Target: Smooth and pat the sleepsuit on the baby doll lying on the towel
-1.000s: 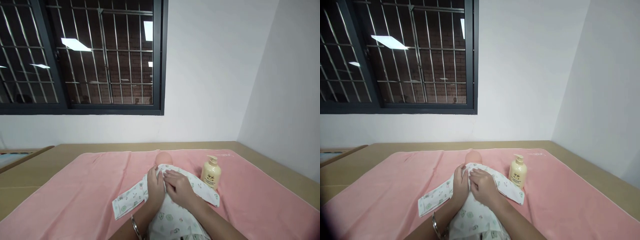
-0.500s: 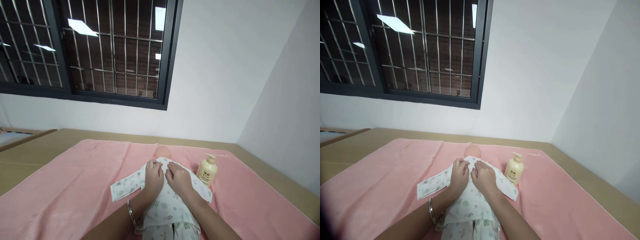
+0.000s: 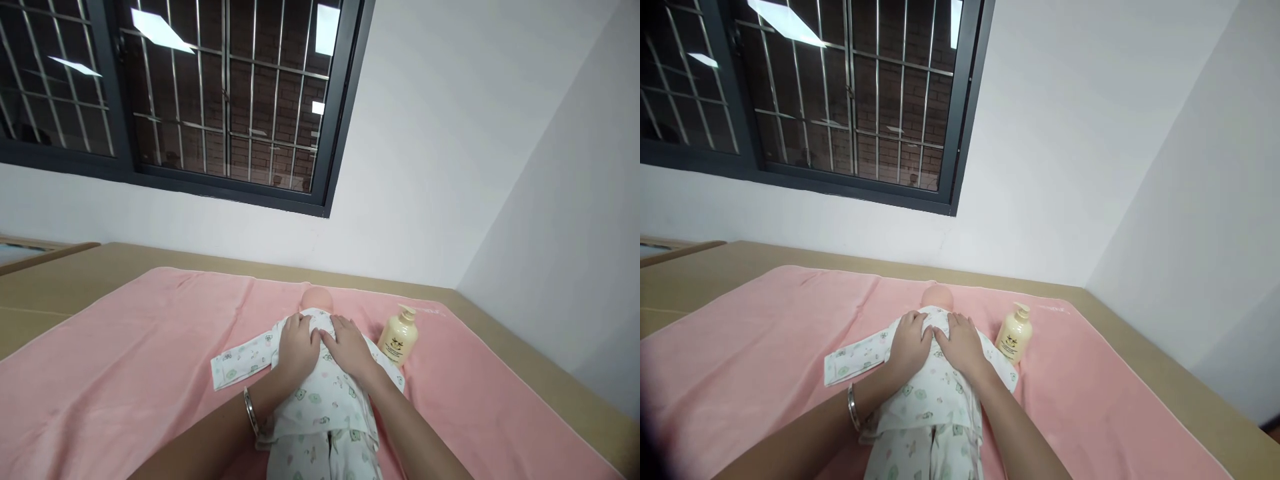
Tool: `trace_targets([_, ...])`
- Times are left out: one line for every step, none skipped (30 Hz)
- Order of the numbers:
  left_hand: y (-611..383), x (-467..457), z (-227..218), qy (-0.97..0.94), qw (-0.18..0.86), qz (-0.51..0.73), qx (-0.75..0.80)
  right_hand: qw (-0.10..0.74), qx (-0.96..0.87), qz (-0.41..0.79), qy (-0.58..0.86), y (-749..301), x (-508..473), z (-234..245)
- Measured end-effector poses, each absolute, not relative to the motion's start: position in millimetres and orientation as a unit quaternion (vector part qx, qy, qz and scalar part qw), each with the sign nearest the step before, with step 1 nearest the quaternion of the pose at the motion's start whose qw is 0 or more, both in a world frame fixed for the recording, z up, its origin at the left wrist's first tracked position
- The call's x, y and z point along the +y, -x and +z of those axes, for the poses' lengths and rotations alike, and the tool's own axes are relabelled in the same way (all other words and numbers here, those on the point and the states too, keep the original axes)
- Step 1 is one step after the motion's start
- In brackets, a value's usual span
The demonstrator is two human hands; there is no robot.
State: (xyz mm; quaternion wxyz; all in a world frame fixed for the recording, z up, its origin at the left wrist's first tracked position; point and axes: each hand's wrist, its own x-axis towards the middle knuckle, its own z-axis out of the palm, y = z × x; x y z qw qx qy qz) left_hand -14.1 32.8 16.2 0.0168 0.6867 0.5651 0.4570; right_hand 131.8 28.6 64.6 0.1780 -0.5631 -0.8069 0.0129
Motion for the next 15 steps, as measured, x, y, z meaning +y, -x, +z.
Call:
trace_targets([14,34,18,-0.686,0.017,0.439,0.58,0.171,-0.806,-0.001,0.567,-129,25,66])
trace_targets([14,35,19,-0.686,0.02,0.423,0.592,0.163,-0.804,-0.018,0.572,-125,21,68])
trace_targets([14,36,20,-0.687,0.022,0.41,0.6,0.155,-0.799,-0.037,0.58,-121,17,69])
trace_targets([14,37,21,-0.689,0.024,0.4,0.603,0.146,-0.793,-0.055,0.589,-117,13,71])
trace_targets([15,38,22,-0.693,0.025,0.394,0.604,0.138,-0.786,-0.071,0.599,-114,11,72])
trace_targets([15,40,21,-0.697,0.025,0.393,0.6,0.133,-0.78,-0.079,0.607,-113,9,73])
trace_targets([15,41,21,-0.701,0.025,0.394,0.593,0.132,-0.776,-0.079,0.612,-112,9,73])
trace_targets([15,41,20,-0.706,0.026,0.399,0.584,0.134,-0.775,-0.067,0.614,-113,11,74])
trace_targets([16,42,18,-0.709,0.025,0.407,0.575,0.14,-0.777,-0.048,0.612,-116,14,74])
trace_targets([16,42,17,-0.712,0.022,0.417,0.565,0.148,-0.782,-0.023,0.605,-119,17,74])
trace_targets([16,41,15,-0.714,0.017,0.427,0.555,0.155,-0.788,0.002,0.596,-123,22,74])
trace_targets([15,41,13,-0.715,0.012,0.438,0.545,0.162,-0.795,0.024,0.584,-127,26,73])
trace_targets([15,40,12,-0.715,0.007,0.448,0.537,0.167,-0.8,0.039,0.574,-131,29,73])
trace_targets([15,40,11,-0.715,0.003,0.456,0.531,0.171,-0.805,0.046,0.566,-133,31,72])
trace_targets([14,40,10,-0.713,0.001,0.46,0.529,0.17,-0.808,0.045,0.562,-135,32,72])
